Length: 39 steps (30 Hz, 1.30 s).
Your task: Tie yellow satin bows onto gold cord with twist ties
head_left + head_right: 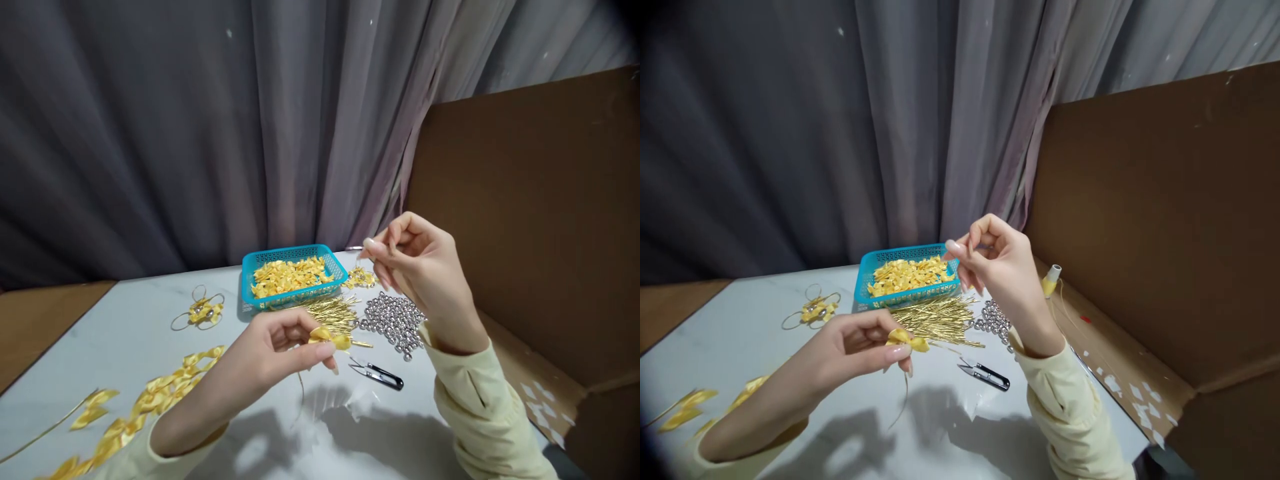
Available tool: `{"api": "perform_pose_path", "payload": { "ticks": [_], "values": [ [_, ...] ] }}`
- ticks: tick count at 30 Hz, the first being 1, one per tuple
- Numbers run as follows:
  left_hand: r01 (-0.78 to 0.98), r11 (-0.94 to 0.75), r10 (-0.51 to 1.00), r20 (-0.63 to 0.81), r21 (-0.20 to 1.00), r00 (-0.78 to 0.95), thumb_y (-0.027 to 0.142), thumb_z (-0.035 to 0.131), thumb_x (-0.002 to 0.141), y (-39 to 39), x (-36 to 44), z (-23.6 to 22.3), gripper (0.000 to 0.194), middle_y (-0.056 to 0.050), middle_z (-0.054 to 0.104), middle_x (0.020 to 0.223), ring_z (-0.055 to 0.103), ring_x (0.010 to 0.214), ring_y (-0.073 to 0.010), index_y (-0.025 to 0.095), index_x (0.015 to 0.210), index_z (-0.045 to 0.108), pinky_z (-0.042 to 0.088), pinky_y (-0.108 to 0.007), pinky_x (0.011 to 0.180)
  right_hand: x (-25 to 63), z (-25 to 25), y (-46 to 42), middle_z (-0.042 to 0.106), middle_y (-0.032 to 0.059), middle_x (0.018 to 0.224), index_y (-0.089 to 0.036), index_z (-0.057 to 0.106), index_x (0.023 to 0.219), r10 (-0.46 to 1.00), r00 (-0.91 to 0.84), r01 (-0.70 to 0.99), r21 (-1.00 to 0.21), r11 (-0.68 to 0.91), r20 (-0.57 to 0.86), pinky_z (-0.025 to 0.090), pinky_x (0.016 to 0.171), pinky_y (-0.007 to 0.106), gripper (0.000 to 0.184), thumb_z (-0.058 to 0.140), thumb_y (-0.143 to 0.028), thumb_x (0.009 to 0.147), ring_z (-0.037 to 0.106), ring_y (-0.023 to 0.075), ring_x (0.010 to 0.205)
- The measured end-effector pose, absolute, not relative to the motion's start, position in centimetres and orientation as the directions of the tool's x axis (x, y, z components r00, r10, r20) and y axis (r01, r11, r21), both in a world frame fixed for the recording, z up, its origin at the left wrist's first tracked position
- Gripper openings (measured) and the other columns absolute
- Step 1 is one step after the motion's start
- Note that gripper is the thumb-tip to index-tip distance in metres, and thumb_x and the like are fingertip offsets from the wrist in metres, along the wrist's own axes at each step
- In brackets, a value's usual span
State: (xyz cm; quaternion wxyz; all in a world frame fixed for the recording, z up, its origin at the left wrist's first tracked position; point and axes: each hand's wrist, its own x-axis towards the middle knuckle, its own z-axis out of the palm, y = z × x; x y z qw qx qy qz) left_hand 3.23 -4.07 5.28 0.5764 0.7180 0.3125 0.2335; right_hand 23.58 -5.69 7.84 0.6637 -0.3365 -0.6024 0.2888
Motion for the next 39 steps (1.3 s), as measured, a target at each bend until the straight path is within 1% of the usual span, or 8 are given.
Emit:
{"api": "perform_pose_path", "payload": {
  "ticks": [4,8,11,17,23,28,34,39],
  "values": [
    [0.201,-0.099,0.678,-0.082,0.975,0.731,0.023,0.064,0.075,-4.0,3.2,5.4,0.011,0.000,0.070,0.070,0.059,0.069,-0.0119,0.017,0.072,0.055,0.041,-0.023,0.065,24.5,6.9,-7.7,0.059,-0.0007,0.063,-0.018,0.043,0.063,0.819,0.017,0.176,-0.808,0.563,0.574,0.031,0.035,0.019,0.024,0.063,-0.009,0.073,0.042,0.0047,0.040],
    [0.208,-0.079,0.644,-0.109,0.975,0.757,0.021,0.065,0.074,-3.9,3.4,5.2,0.010,-0.001,0.069,0.072,0.060,0.072,-0.0140,0.017,0.075,0.057,0.044,-0.027,0.071,24.6,6.2,-9.3,0.056,-0.0002,0.060,-0.018,0.044,0.059,0.796,-0.125,0.403,-0.703,0.586,0.592,0.037,0.046,0.021,0.025,0.054,0.004,0.067,0.050,0.0099,0.054],
    [0.219,-0.077,0.619,-0.125,0.973,0.775,0.021,0.066,0.073,-3.6,3.6,4.9,0.010,-0.001,0.068,0.073,0.060,0.072,-0.0140,0.017,0.074,0.057,0.044,-0.027,0.071,24.4,5.8,-9.4,0.053,-0.0020,0.058,-0.018,0.042,0.058,0.782,-0.226,0.464,-0.642,0.610,0.580,0.033,0.046,0.021,0.027,0.048,0.008,0.062,0.046,0.0090,0.052],
    [0.230,-0.024,0.613,-0.168,0.973,0.772,0.025,0.063,0.076,-3.1,3.9,4.6,0.010,0.000,0.068,0.070,0.059,0.069,-0.0125,0.017,0.079,0.056,0.041,-0.023,0.066,24.2,5.3,-9.0,0.046,-0.0060,0.055,-0.018,0.043,0.060,0.759,-0.303,0.482,-0.594,0.644,0.576,0.025,0.043,0.020,0.030,0.044,0.011,0.056,0.031,0.0058,0.047],
    [0.290,-0.001,0.584,-0.235,0.957,0.777,0.028,0.060,0.078,-3.3,4.4,5.3,0.012,-0.003,0.069,0.079,0.059,0.076,-0.0150,0.017,0.081,0.059,0.040,-0.023,0.067,23.9,5.4,-9.1,0.057,-0.0004,0.063,-0.019,0.042,0.061,0.785,-0.227,0.458,-0.648,0.608,0.577,0.035,0.045,0.021,0.025,0.047,0.006,0.063,0.050,0.0108,0.055],
    [0.274,0.035,0.561,-0.245,0.961,0.790,0.031,0.059,0.078,-3.2,4.5,5.1,0.015,-0.004,0.068,0.081,0.057,0.075,-0.0155,0.017,0.080,0.060,0.040,-0.024,0.067,23.7,5.4,-9.0,0.057,0.0002,0.063,-0.019,0.043,0.061,0.800,-0.167,0.436,-0.685,0.584,0.576,0.040,0.047,0.022,0.024,0.051,0.004,0.065,0.052,0.0117,0.055],
    [0.104,0.259,0.522,-0.230,0.960,0.822,0.030,0.054,0.083,-2.7,4.3,4.1,0.015,0.000,0.066,0.077,0.054,0.075,-0.0119,0.017,0.080,0.061,0.037,-0.023,0.071,23.7,5.3,-8.9,0.057,0.0002,0.063,-0.018,0.043,0.061,0.804,-0.148,0.415,-0.702,0.579,0.576,0.041,0.048,0.023,0.024,0.052,0.004,0.066,0.053,0.0117,0.056],
    [0.147,0.224,0.534,-0.247,0.963,0.809,0.031,0.051,0.086,-2.8,4.5,3.8,0.020,-0.002,0.067,0.079,0.054,0.074,-0.0121,0.016,0.078,0.062,0.037,-0.022,0.069,23.5,5.5,-8.9,0.059,0.0006,0.065,-0.018,0.044,0.062,0.808,-0.111,0.388,-0.723,0.572,0.579,0.042,0.048,0.022,0.025,0.052,0.005,0.067,0.055,0.0117,0.057]
  ]
}}
